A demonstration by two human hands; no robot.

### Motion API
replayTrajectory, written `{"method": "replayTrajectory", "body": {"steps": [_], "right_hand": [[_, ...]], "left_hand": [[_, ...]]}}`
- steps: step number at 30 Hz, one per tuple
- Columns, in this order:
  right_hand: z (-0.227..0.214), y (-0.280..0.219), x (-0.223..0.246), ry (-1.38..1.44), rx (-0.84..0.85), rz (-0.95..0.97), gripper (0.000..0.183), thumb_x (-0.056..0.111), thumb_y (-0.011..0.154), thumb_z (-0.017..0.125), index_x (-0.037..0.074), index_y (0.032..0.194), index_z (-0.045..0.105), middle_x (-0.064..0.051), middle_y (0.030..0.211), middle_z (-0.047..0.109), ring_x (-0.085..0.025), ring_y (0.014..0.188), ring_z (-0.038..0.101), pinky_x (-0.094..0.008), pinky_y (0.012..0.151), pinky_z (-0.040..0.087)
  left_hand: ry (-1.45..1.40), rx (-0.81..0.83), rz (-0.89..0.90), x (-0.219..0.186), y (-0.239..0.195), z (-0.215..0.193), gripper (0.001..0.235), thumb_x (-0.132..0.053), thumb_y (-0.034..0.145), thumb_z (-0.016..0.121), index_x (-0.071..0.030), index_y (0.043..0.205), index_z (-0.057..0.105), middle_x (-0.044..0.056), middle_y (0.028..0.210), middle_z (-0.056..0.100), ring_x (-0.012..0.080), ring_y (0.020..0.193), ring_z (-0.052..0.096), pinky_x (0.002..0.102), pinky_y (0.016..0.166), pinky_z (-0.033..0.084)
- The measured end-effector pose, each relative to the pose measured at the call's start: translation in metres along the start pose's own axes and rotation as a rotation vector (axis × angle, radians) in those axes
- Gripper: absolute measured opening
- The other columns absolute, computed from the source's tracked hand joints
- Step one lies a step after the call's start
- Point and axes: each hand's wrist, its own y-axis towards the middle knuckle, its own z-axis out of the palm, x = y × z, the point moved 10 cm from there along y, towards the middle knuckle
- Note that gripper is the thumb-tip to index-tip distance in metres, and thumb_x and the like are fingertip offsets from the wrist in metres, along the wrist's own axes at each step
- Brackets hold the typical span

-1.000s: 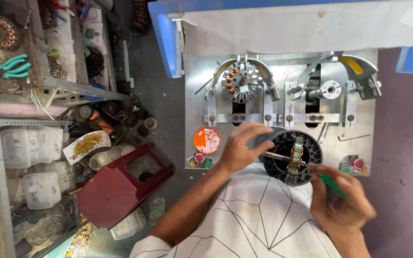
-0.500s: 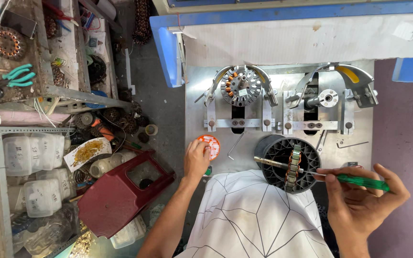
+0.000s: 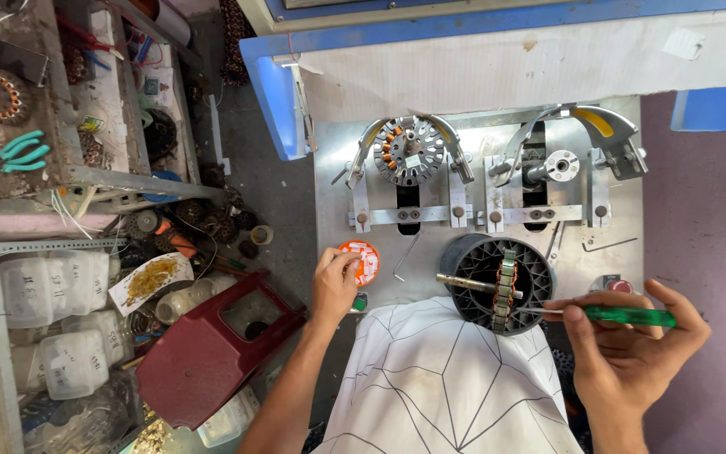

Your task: The person works on a fan motor stator, using a screwdriver to adjust or secure small components on the stator's surface and handling small parts by hand.

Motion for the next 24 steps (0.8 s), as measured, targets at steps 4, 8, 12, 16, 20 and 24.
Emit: {"method": "replayTrajectory", "body": {"steps": [4,8,12,16,20,24], "right_hand": [[0.017,-0.001,-0.012,0.151,0.126,0.091,0.032,-0.001,0.107,0.052,-0.004,0.137,0.043,-0.017,0.081,0.065,-0.020,0.065,0.069,-0.030,0.060,0.059],[0.053,-0.002,-0.016,0.213,0.332,0.156,0.027,0.004,0.103,0.053,-0.005,0.127,0.060,-0.012,0.080,0.068,-0.016,0.066,0.070,-0.028,0.059,0.059],[0.085,0.003,-0.004,-0.136,0.484,0.107,0.021,0.007,0.093,0.065,0.002,0.111,0.073,-0.008,0.084,0.071,-0.015,0.067,0.067,-0.029,0.057,0.053],[0.105,0.003,0.009,-0.293,0.570,0.049,0.031,0.011,0.079,0.080,0.007,0.109,0.074,-0.004,0.084,0.076,-0.015,0.069,0.069,-0.030,0.062,0.056],[0.103,0.004,0.022,-0.298,0.549,-0.080,0.017,0.011,0.078,0.082,0.006,0.093,0.074,-0.003,0.088,0.079,-0.014,0.073,0.076,-0.028,0.065,0.058],[0.081,0.005,0.016,-0.365,0.418,-0.004,0.017,0.009,0.078,0.081,0.006,0.094,0.074,-0.003,0.085,0.078,-0.016,0.073,0.074,-0.030,0.063,0.058]], "left_hand": [[-0.083,-0.050,-0.069,-0.029,-0.001,-0.028,0.015,-0.004,0.088,0.070,-0.003,0.100,0.078,0.012,0.091,0.069,0.0232,0.075,0.070,0.034,0.069,0.057],[-0.190,-0.020,-0.078,-0.055,-0.001,-0.035,0.015,-0.002,0.085,0.069,-0.003,0.096,0.078,0.010,0.094,0.075,0.0201,0.079,0.075,0.029,0.072,0.060],[-0.349,0.138,0.098,-0.111,-0.002,-0.035,0.013,-0.002,0.085,0.072,-0.003,0.097,0.077,0.009,0.097,0.076,0.0195,0.083,0.076,0.029,0.074,0.061],[-0.440,0.305,0.337,-0.183,-0.027,-0.026,0.016,-0.002,0.087,0.075,-0.003,0.102,0.072,0.009,0.097,0.075,0.0211,0.088,0.076,0.031,0.079,0.059],[-0.560,0.405,0.266,-0.212,-0.032,-0.013,0.029,-0.004,0.088,0.074,0.000,0.113,0.061,0.008,0.095,0.074,0.0194,0.088,0.075,0.030,0.081,0.059],[-0.620,0.358,0.299,-0.227,-0.023,-0.011,0.014,-0.003,0.089,0.076,-0.001,0.101,0.069,0.010,0.096,0.071,0.0220,0.085,0.074,0.033,0.078,0.059]]}}
